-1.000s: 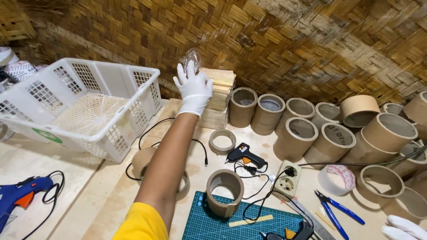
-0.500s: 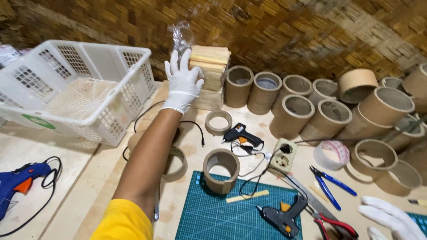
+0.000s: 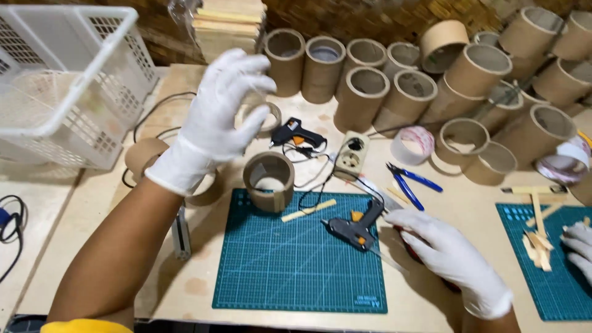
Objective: Assembling a structure by gluing wooden sticks to cardboard tubes and trimming them with pliers.
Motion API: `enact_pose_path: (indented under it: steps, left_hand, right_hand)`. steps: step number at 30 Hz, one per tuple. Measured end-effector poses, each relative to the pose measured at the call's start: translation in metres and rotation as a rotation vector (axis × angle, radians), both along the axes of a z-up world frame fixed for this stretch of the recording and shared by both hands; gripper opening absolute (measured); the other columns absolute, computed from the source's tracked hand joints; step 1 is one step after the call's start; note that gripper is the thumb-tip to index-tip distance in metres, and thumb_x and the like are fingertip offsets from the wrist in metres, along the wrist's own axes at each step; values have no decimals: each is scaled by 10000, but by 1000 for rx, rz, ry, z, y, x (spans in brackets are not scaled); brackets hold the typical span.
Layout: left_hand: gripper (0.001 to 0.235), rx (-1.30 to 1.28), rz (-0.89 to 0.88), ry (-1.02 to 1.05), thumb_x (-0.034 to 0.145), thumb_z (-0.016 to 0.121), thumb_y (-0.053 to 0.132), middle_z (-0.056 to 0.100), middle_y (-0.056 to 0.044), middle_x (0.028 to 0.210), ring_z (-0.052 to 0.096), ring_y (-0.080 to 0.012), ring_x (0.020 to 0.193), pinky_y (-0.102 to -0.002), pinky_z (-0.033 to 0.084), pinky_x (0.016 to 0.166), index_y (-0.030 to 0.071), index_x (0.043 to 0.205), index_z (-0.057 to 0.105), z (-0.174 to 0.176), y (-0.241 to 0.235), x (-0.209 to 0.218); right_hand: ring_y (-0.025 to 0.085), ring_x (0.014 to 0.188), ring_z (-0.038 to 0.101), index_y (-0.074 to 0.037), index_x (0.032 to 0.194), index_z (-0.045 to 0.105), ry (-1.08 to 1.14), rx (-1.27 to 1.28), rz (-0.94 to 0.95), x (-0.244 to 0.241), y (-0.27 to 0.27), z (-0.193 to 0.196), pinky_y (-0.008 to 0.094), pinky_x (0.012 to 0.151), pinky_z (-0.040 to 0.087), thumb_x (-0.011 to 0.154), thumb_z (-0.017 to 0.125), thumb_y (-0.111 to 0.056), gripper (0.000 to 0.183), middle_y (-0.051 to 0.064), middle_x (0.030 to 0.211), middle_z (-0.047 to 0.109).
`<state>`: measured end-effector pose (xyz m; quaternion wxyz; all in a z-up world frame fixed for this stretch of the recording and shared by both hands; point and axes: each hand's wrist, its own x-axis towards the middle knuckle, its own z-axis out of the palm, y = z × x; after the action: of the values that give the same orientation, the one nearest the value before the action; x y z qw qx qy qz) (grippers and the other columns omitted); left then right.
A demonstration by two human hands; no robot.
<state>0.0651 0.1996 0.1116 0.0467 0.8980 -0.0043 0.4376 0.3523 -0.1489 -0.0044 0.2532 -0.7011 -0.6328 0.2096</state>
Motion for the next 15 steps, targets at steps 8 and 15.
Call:
enact_pose_path:
  steps: [8, 15]
  left_hand:
    - [220, 110, -138, 124, 1032, 631, 120, 719, -126, 1240, 687, -331, 1127, -509, 455, 1086, 62, 1244, 636, -21, -80, -37]
    - [726, -205, 60, 283, 815, 769, 620, 713, -95, 1206, 598, -356, 1262, -520, 405, 1142, 142, 1346, 639, -108, -64, -57]
  right_hand:
    - [326, 1396, 507, -156, 1402, 626, -182, -20, 316, -12, 48, -7, 480, 1177, 371, 613, 440, 267, 915, 121, 1486, 581]
    - [371, 1405, 505, -224, 1359, 658, -476, -36, 288, -19, 57, -24, 490, 1154, 424, 700, 716, 32, 709, 12, 1432, 637]
